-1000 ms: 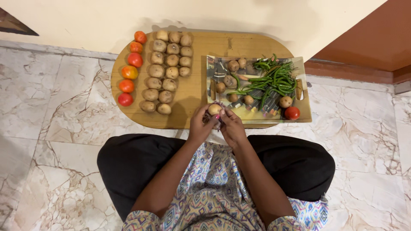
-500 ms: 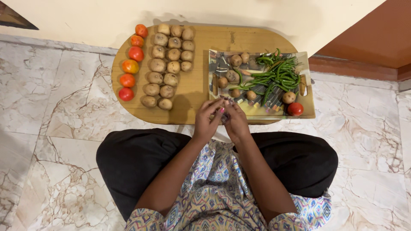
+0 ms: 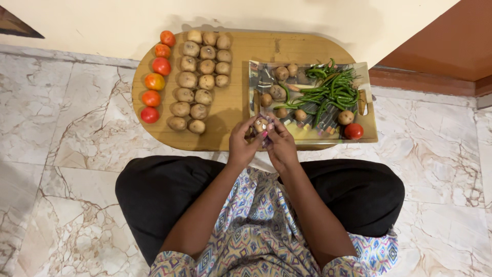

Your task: The person sits on the floor and uses a cloth to wipe and clean potatoes one by one. They pick up each potato, rub it with the cloth, and place it on a tray. The person also briefly moves a tomato on the tray.

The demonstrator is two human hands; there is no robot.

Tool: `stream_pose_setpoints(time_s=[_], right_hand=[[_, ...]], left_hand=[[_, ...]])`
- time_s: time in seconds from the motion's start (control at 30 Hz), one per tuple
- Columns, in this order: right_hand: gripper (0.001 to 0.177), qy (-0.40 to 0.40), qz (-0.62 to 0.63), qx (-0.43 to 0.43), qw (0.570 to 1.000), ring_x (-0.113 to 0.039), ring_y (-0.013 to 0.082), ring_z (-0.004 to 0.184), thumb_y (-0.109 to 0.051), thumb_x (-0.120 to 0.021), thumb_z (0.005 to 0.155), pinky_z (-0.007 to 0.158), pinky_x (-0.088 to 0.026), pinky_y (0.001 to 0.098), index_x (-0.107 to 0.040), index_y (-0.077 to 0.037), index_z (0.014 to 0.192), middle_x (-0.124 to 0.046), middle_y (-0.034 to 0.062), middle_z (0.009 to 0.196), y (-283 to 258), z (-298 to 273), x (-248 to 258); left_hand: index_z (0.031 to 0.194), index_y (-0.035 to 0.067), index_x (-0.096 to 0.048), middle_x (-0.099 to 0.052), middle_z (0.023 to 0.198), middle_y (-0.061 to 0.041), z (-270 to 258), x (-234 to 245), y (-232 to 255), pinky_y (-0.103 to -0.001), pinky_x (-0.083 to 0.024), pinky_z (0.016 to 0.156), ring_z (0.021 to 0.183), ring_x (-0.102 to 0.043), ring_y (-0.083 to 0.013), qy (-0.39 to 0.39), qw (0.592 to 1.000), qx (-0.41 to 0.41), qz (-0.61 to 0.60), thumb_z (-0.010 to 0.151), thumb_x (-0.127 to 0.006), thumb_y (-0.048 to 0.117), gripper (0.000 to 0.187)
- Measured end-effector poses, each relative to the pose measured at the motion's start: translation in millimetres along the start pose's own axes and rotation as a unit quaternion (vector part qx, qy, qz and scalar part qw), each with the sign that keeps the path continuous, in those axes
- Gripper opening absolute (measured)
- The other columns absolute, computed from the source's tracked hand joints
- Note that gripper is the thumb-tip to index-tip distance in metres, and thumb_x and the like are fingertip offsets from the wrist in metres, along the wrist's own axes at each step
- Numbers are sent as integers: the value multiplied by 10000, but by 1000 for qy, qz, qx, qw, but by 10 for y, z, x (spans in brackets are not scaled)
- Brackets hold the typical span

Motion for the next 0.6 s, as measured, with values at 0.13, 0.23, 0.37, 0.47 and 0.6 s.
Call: stream_pose_setpoints(time_s=[0.13, 0.23, 0.37, 0.47, 0.6], right_hand=[[357, -5, -6, 19, 1000, -675, 174, 1015, -32, -603, 1028, 874, -589, 312, -588, 4, 1383, -695, 104, 1192, 49, 29, 56], [375, -14, -36, 16, 999, -652, 156, 931, -28, -642, 1021, 777, -549, 294, -611, -16, 1394, -698, 83, 1154, 57, 31, 81], [355, -5, -55, -6, 998, -664, 133, 912, -90, -626, 1012, 738, -555, 292, -613, -53, 1364, -698, 46, 1125, 37, 13, 31], [335, -6, -27, -30, 999, -651, 137, 905, -119, -634, 1020, 760, -554, 301, -622, -73, 1351, -686, 42, 1097, 12, 12, 3], [291, 7, 5, -66, 998, -682, 185, 970, -162, -621, 1010, 870, -566, 335, -628, -43, 1276, -698, 81, 1097, 14, 18, 22]], left_hand=[[1364, 83, -643, -665, 1160, -153, 12, 61, 102, -364, -551, 869, 1035, -655, -284, 3, 998, -27, 50, 836, -819, 114, 557], [1380, 75, -619, -674, 1230, -169, 2, 115, 168, -406, -513, 951, 1116, -643, -336, 10, 991, -97, 92, 841, -798, 70, 568], [1380, 83, -611, -672, 1255, -166, -27, 93, 183, -417, -509, 999, 1167, -641, -354, 4, 990, -108, 87, 861, -758, 40, 540], [1375, 69, -619, -675, 1250, -165, -52, 43, 184, -404, -518, 986, 1155, -648, -342, -19, 988, -135, 78, 886, -744, 11, 507], [1384, 50, -596, -673, 1234, -137, -22, -49, 22, -310, -579, 839, 1034, -703, -214, -66, 996, -36, -52, 927, -705, 35, 470]])
Point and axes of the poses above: each hand's wrist, its own z-axis towards the middle knuckle, its own x-axis out of the back of the hand, y = z × x, the point moved 5 cm from there along z, towards the middle knuckle
